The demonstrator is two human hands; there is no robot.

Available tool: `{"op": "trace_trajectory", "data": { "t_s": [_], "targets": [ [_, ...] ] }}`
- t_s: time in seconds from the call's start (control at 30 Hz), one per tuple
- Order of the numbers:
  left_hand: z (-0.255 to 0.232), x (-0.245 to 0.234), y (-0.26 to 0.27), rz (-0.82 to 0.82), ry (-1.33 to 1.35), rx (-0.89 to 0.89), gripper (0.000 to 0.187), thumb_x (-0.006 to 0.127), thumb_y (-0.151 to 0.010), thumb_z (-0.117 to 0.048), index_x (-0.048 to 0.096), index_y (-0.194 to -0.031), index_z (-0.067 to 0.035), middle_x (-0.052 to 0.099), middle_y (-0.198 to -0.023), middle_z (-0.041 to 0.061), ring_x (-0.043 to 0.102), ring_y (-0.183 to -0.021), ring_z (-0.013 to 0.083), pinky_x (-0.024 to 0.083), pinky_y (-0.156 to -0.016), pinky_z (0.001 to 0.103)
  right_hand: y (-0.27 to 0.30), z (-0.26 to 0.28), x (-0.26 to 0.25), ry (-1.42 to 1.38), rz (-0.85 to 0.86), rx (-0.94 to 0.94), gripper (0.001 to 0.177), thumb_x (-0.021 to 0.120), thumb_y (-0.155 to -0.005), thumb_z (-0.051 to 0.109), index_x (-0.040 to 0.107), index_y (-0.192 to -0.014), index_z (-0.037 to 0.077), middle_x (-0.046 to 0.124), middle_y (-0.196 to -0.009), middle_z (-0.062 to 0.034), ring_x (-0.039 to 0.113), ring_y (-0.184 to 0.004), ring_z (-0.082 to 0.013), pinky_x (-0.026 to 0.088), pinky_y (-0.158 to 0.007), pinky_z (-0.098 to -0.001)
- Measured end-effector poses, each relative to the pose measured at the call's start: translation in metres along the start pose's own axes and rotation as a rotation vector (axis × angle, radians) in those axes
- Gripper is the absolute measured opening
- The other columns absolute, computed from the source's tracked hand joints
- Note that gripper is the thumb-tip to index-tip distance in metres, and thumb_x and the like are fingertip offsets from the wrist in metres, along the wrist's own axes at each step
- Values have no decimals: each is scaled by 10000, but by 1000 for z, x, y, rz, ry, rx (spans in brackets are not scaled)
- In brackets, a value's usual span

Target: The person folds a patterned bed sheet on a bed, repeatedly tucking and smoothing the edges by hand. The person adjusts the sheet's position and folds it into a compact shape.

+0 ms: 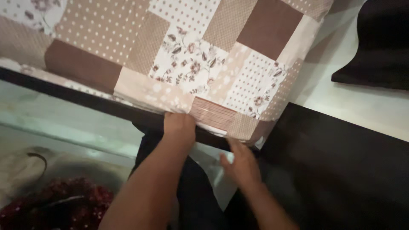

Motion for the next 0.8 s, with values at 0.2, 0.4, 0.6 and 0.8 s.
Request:
{"op": "trace_trajectory", "data": {
  "t_s": [0.2,0.4,0.6,0.8],
  "targets": [
    [7,-6,24,-207,-74,227,335,601,-904,-270,716,-1161,-90,701,-1216,148,616,-1203,291,396,-1056,494,-7,-24,3,143,40,81,676,750,-821,401,568,-1387,78,613,-1393,-170,594,-1245,-390,476,-1054,-448],
    [11,-62,122,-364,76,526,396,736,-817,-248,687,-1135,-17,661,-1212,203,557,-1248,366,373,-1106,493,-11,5,1,343,236,107,824,782,-793,468,510,-1442,39,599,-1371,-186,616,-1215,-361,480,-1024,-460],
    [140,-151,106,-337,-145,169,597,796,-744,-347,629,-1216,-21,622,-1260,174,536,-1248,353,366,-1096,483,-40,152,20,-120,319,-115,652,711,-867,440,606,-1410,93,609,-1385,-161,573,-1292,-322,435,-1080,-411],
    [185,-149,94,-385,-309,256,727,825,-676,-361,605,-1288,-34,612,-1268,162,525,-1235,350,355,-1077,473,-76,258,54,-352,101,-502,800,758,-852,387,484,-1484,-22,522,-1490,-258,502,-1387,-390,396,-1147,-420]
  ]
}}
Point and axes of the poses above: each hand's wrist, its own y-axis away from the middle knuckle, its own x-axis out of the palm, z = x × y, the point moved 9 cm from there along -y, towards the middle knuckle
